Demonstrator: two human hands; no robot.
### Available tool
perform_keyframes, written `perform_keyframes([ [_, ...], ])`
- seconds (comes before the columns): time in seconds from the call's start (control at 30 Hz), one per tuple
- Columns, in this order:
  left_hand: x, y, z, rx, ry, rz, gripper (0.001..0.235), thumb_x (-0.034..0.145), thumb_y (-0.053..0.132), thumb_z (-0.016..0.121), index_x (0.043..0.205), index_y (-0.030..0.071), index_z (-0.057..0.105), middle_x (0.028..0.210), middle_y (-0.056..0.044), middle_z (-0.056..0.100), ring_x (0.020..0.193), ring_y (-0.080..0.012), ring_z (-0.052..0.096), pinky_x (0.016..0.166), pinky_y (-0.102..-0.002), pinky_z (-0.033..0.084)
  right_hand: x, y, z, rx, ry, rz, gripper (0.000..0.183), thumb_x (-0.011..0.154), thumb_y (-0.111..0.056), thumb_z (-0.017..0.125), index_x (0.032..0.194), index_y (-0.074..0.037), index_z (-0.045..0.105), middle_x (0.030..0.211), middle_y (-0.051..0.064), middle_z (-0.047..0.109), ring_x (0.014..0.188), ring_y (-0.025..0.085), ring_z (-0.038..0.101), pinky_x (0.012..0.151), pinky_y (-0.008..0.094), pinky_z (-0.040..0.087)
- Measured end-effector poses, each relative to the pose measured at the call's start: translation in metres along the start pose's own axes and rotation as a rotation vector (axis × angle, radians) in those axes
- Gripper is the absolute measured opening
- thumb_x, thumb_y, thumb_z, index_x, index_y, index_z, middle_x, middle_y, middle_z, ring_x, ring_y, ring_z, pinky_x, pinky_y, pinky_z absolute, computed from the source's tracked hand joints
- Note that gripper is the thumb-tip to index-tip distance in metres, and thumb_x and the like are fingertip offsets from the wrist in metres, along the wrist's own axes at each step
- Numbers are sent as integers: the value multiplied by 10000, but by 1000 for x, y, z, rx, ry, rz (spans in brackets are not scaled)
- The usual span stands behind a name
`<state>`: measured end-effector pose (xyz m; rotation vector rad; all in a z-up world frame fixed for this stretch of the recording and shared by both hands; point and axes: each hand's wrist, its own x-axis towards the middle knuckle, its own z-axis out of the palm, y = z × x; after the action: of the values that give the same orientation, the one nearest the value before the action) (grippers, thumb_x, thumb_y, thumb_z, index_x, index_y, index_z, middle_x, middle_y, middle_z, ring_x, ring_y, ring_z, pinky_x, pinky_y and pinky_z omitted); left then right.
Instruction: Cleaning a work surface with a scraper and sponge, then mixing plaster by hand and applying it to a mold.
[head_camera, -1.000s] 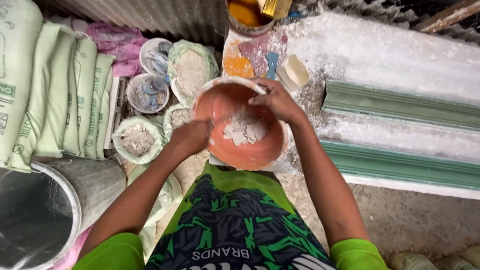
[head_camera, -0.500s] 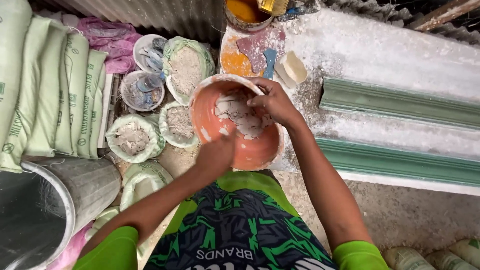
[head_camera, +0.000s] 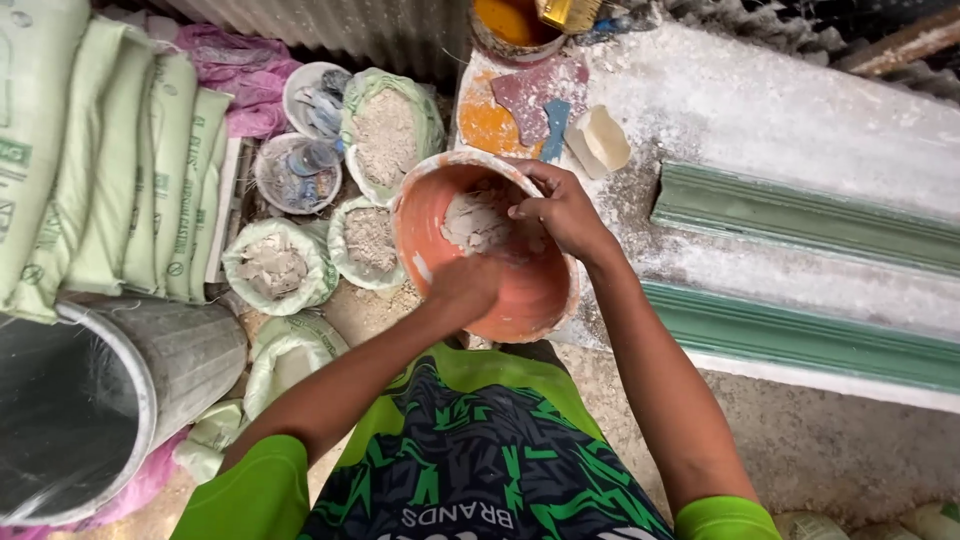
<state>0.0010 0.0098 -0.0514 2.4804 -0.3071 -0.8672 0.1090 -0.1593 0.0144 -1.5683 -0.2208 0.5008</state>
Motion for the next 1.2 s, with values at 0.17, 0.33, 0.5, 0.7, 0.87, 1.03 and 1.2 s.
perform_keyframes([
  [0.17, -21, 4, -21, -56, -7, -32, 482, 949, 220, 444, 1401, 81, 532, 1001, -249, 729, 996, -483, 716, 807, -620, 570, -1, 20, -16, -7, 8, 4, 494, 732, 110, 595, 1181, -75, 690, 1296, 110, 683, 1243, 255, 616, 1049, 469, 513],
  [0.33, -85, 74, -79, -64, -1, -89, 429, 1008, 194, 387, 1327, 45, 632, 1017, -262, 736, 999, -497, 723, 814, -612, 580, -19, 24, -40, 11, 85, 10, 509, 694, 57, 643, 1178, -86, 706, 1142, 109, 696, 1103, 249, 648, 975, 452, 531],
  [0.5, -144, 92, -150, -382, 124, -280, 522, 1028, 268, 404, 1534, 188, 504, 1212, -286, 693, 1150, -500, 656, 950, -631, 521, -75, 10, -73, 307, 375, 345, 780, 829, -119, 650, 1572, -154, 414, 1509, 297, 461, 1252, 502, 581, 945, 621, 475],
  [0.7, 15, -57, 19, -346, 602, -344, 401, 1043, 233, 428, 1342, 107, 664, 1232, -222, 684, 1181, -458, 638, 999, -591, 495, -136, 46, -96, 533, 398, 312, 86, 915, -14, 604, 884, -11, 685, 989, 242, 736, 902, 300, 737, 925, 464, 572],
  [0.87, 58, -9, 57, -340, 715, -179, 399, 1036, 193, 474, 1422, 142, 566, 1415, -191, 575, 1303, -408, 534, 1013, -556, 475, -152, 67, -147, 473, 411, 345, 388, 852, -71, 589, 1238, -105, 601, 1211, 165, 677, 1070, 326, 678, 969, 489, 537],
  [1.03, 33, 7, 63, -1046, 915, 295, 473, 1111, 353, 356, 1429, 58, 545, 1450, -200, 588, 1357, -349, 553, 1127, -490, 441, -139, 26, -128, 314, 355, 439, 695, 908, -100, 505, 1589, -208, 415, 1364, 77, 606, 1129, 264, 625, 910, 399, 528],
  [1.2, -21, -29, 39, -1527, 687, -180, 457, 1066, 304, 346, 1386, 92, 595, 1382, -187, 632, 1238, -326, 622, 1074, -457, 508, -97, -28, 19, 157, 156, 541, 561, 944, -325, 488, 1471, -135, 449, 1374, 176, 609, 1211, 325, 605, 1049, 515, 496],
])
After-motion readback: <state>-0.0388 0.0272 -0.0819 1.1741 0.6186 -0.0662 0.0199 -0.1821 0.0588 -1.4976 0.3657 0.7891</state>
